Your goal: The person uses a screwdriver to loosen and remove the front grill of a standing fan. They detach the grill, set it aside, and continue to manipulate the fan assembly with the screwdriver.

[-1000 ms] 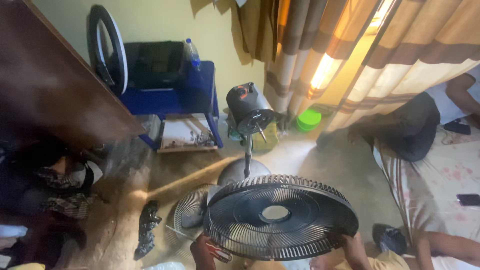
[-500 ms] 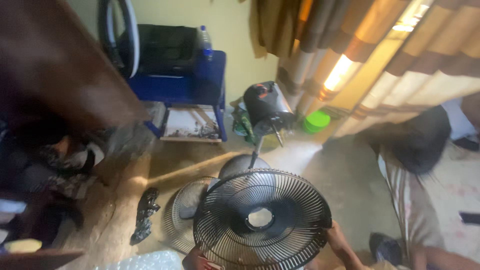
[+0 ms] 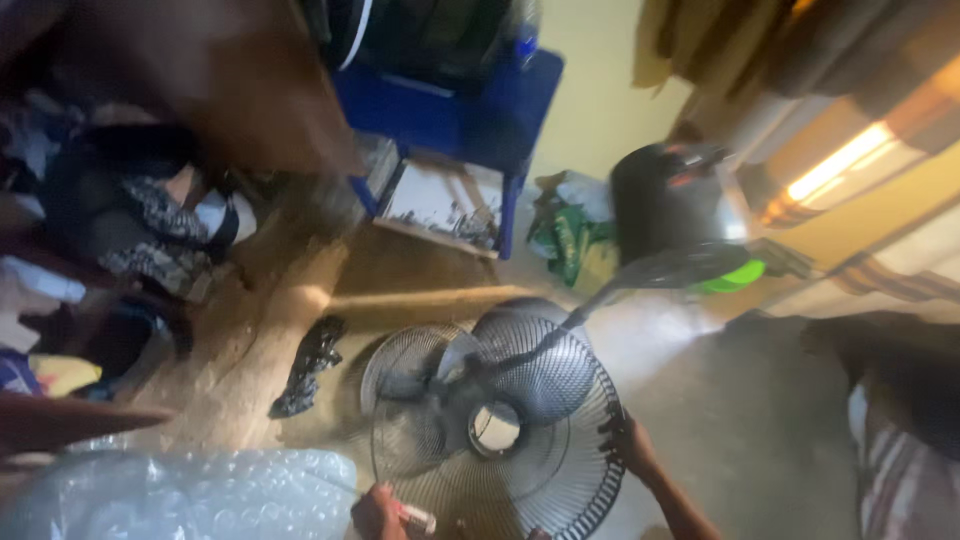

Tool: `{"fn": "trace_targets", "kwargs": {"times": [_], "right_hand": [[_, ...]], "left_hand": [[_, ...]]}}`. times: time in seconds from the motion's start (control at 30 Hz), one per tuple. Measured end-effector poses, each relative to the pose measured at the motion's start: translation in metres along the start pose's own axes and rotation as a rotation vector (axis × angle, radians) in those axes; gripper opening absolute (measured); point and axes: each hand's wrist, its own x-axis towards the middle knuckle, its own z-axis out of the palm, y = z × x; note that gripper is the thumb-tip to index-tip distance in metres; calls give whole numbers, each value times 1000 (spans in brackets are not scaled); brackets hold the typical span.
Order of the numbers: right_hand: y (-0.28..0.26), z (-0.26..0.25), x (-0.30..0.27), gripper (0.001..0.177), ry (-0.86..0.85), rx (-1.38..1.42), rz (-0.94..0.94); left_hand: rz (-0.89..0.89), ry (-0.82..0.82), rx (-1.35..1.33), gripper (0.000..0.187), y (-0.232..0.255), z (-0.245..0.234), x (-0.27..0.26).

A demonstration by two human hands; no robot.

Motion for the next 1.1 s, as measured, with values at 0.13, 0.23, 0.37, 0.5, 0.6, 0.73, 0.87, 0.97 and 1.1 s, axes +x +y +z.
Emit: {"fn": "trace_targets", "kwargs": {"times": [0.13,0.23,0.37,0.5,0.6,0.73,0.87,0.97,1.1], "right_hand": [[32,30,83,57,-26,-58,51],[73,46,138,48,-125,-223,-62],[121,69,226,24,-237,-546,-270],[167,94,303,24,-170,-516,-106],[191,119,354,32,-171,-280,70],[223,132,399,41,-256,-432,72],[242,139,432,36,-394,-344,190],[247,147,451,39,-403,-347,183],[267,145,435,43,-370,-349,194]], "left_hand": [[115,50,18,32,-24,-3,70],[220,91,80,32,-55,-6,135],[374,182,222,34,-98,-6,251],[466,242,408,35,-160,-11,350],[536,247,521,37,-191,-9,421],[580,260,636,39,-245,-22,478],[673,268,722,41,-280,-26,516],[643,277,727,41,-286,-23,545],[505,172,735,41,-315,-41,514]]}}
